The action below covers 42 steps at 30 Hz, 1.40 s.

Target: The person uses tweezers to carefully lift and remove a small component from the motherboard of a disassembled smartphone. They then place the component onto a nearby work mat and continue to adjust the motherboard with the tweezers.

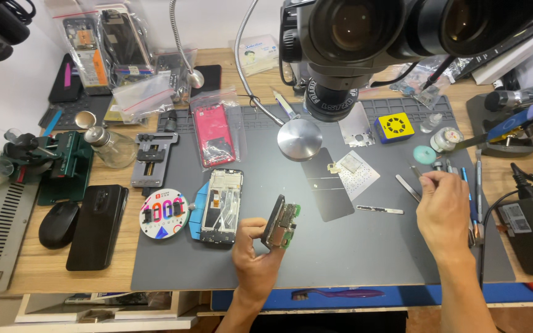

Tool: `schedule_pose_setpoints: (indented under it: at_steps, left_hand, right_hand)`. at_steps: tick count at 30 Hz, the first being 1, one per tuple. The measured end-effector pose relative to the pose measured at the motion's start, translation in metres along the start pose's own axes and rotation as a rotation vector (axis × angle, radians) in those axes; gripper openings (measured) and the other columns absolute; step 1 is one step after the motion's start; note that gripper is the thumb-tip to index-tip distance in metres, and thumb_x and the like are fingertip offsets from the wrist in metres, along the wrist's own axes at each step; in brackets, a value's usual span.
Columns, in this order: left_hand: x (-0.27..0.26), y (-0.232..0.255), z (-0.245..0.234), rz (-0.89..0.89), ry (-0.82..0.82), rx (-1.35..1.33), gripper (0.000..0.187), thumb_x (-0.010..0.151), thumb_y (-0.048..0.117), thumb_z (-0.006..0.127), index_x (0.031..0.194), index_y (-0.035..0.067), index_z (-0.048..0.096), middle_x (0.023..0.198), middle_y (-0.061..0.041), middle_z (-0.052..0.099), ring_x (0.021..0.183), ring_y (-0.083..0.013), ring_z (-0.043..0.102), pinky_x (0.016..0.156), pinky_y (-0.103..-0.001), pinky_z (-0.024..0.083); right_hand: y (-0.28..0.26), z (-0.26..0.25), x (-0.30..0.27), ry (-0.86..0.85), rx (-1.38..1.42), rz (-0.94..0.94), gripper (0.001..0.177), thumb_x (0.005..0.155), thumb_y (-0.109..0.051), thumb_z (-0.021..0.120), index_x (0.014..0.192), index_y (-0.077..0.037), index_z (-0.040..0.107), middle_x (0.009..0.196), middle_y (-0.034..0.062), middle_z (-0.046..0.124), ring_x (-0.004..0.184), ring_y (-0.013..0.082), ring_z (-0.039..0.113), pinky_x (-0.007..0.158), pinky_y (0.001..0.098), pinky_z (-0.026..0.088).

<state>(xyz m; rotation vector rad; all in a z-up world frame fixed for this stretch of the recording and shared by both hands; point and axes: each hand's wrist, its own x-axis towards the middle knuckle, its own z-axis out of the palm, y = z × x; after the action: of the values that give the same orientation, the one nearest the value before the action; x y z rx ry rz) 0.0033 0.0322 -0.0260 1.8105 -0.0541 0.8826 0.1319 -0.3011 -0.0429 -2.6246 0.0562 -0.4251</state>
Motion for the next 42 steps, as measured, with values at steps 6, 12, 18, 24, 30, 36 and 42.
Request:
schedule_pose_setpoints:
  at_steps: [6, 12, 18, 24, 30, 36, 42]
  left_hand:
    - [-0.020, -0.012, 0.017, -0.059, 0.156, 0.103, 0.032, 0.085, 0.002, 0.082, 0.092, 0.011, 0.052, 0.095, -0.003, 0.059, 0.078, -0.0160, 0.059, 0.068, -0.029, 0.053]
    - [-0.024, -0.014, 0.028, 0.003, 0.210, 0.176, 0.034, 0.083, -0.001, 0.084, 0.100, 0.007, 0.056, 0.099, -0.011, 0.060, 0.074, -0.0201, 0.062, 0.056, -0.029, 0.055]
    - [-0.035, -0.015, 0.026, -0.140, 0.188, 0.046, 0.030, 0.082, 0.008, 0.075, 0.106, 0.007, 0.058, 0.114, -0.010, 0.057, 0.087, -0.0196, 0.062, 0.062, -0.029, 0.055]
    - [-0.013, 0.013, 0.022, -0.121, 0.042, -0.035, 0.028, 0.093, 0.010, 0.073, 0.105, 0.008, 0.047, 0.140, -0.024, 0.065, 0.078, -0.0177, 0.070, 0.060, -0.025, 0.054]
    - [-0.005, 0.011, -0.002, -0.239, -0.209, -0.301, 0.084, 0.086, 0.003, 0.077, 0.154, 0.010, 0.028, 0.100, -0.007, 0.058, 0.086, -0.0141, 0.061, 0.081, -0.030, 0.057]
    - [0.006, 0.008, -0.016, -0.111, -0.192, 0.077, 0.089, 0.085, 0.028, 0.083, 0.158, 0.005, 0.037, 0.140, -0.008, 0.054, 0.130, -0.0242, 0.046, 0.117, -0.042, 0.040]
    - [-0.008, -0.001, -0.010, -0.332, -0.197, -0.525, 0.087, 0.082, -0.003, 0.086, 0.150, 0.012, 0.032, 0.154, -0.024, 0.048, 0.103, -0.0199, 0.066, 0.094, -0.037, 0.061]
  right_hand:
    - [-0.075, -0.025, -0.024, 0.046, 0.675, 0.094, 0.028, 0.119, -0.028, 0.041, 0.133, -0.005, 0.044, 0.112, 0.0128, 0.054, 0.082, 0.0197, 0.056, 0.071, 0.0305, 0.048]
    - [-0.142, -0.008, -0.097, -0.496, 0.937, -0.060, 0.038, 0.086, -0.022, 0.084, 0.123, -0.016, 0.077, 0.088, -0.0053, 0.059, 0.056, 0.0041, 0.034, 0.056, 0.0203, 0.033]
    - [-0.178, 0.015, -0.124, -0.412, 0.962, -0.082, 0.030, 0.089, -0.027, 0.081, 0.113, -0.011, 0.078, 0.105, -0.0033, 0.071, 0.048, 0.0064, 0.029, 0.047, 0.0220, 0.030]
    - [-0.186, 0.024, -0.128, -0.257, 0.849, -0.153, 0.025, 0.082, -0.017, 0.089, 0.102, -0.010, 0.075, 0.097, -0.0059, 0.064, 0.052, 0.0055, 0.027, 0.048, 0.0246, 0.031]
    - [-0.188, 0.022, -0.117, -0.192, 0.883, -0.282, 0.023, 0.089, -0.010, 0.082, 0.111, -0.011, 0.076, 0.106, -0.0010, 0.068, 0.052, 0.0068, 0.032, 0.052, 0.0222, 0.037]
    - [-0.186, 0.013, -0.104, -0.277, 0.952, -0.362, 0.015, 0.090, -0.009, 0.079, 0.106, -0.011, 0.078, 0.105, 0.0039, 0.073, 0.056, 0.0095, 0.038, 0.052, 0.0213, 0.038]
    - [-0.183, 0.001, -0.102, -0.355, 0.966, -0.368, 0.014, 0.092, -0.013, 0.077, 0.106, -0.012, 0.074, 0.103, 0.0016, 0.072, 0.055, 0.0099, 0.031, 0.053, 0.0221, 0.034]
